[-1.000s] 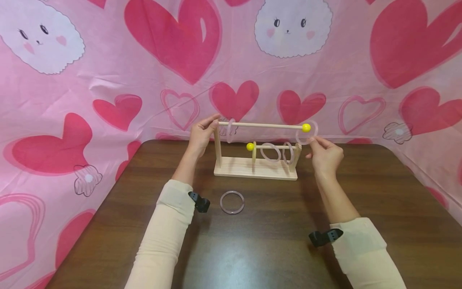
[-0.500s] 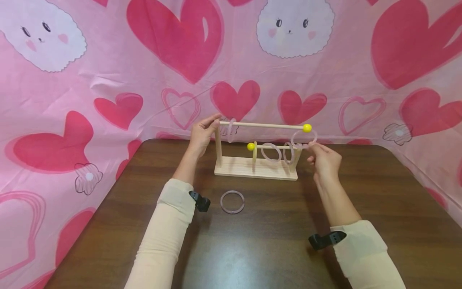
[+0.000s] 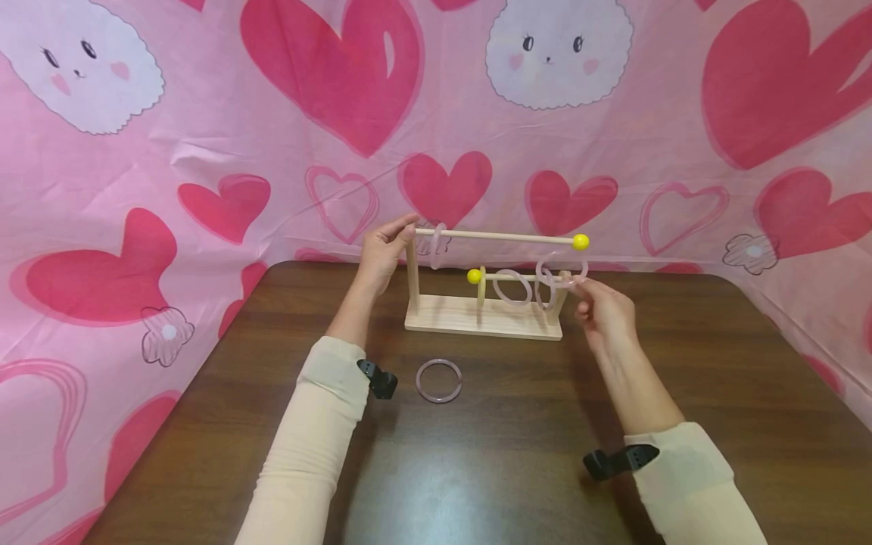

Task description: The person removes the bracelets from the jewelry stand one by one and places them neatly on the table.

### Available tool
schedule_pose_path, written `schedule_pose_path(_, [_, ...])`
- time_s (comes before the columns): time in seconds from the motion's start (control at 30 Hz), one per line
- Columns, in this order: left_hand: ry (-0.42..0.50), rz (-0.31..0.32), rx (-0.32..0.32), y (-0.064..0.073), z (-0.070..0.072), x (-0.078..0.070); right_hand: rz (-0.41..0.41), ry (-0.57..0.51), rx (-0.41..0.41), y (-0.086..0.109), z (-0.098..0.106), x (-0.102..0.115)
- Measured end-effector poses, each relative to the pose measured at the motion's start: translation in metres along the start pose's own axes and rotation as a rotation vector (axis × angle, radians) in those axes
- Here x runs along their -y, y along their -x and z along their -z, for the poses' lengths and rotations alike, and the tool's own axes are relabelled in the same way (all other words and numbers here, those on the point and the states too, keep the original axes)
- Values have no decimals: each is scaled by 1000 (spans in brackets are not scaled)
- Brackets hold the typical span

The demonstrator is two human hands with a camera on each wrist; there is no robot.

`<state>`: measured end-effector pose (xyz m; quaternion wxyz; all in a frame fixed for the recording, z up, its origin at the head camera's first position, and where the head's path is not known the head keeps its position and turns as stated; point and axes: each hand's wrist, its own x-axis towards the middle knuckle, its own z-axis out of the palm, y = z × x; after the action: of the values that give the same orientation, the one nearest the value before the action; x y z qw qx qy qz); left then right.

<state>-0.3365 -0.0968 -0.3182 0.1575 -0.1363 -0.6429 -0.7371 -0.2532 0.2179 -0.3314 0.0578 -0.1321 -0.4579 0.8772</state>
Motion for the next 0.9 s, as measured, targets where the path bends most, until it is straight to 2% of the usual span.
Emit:
schedule_pose_path(0.17, [1, 4, 2, 0, 0, 0, -27, 8, 67, 5, 0, -3])
schedule_pose_path(0.53, [5, 11, 2, 0, 0, 0, -75, 99, 203, 12, 0, -14])
schedule_pose_path(0.9, [-6, 18, -3, 0, 0, 0, -98, 241, 248, 17, 2, -26])
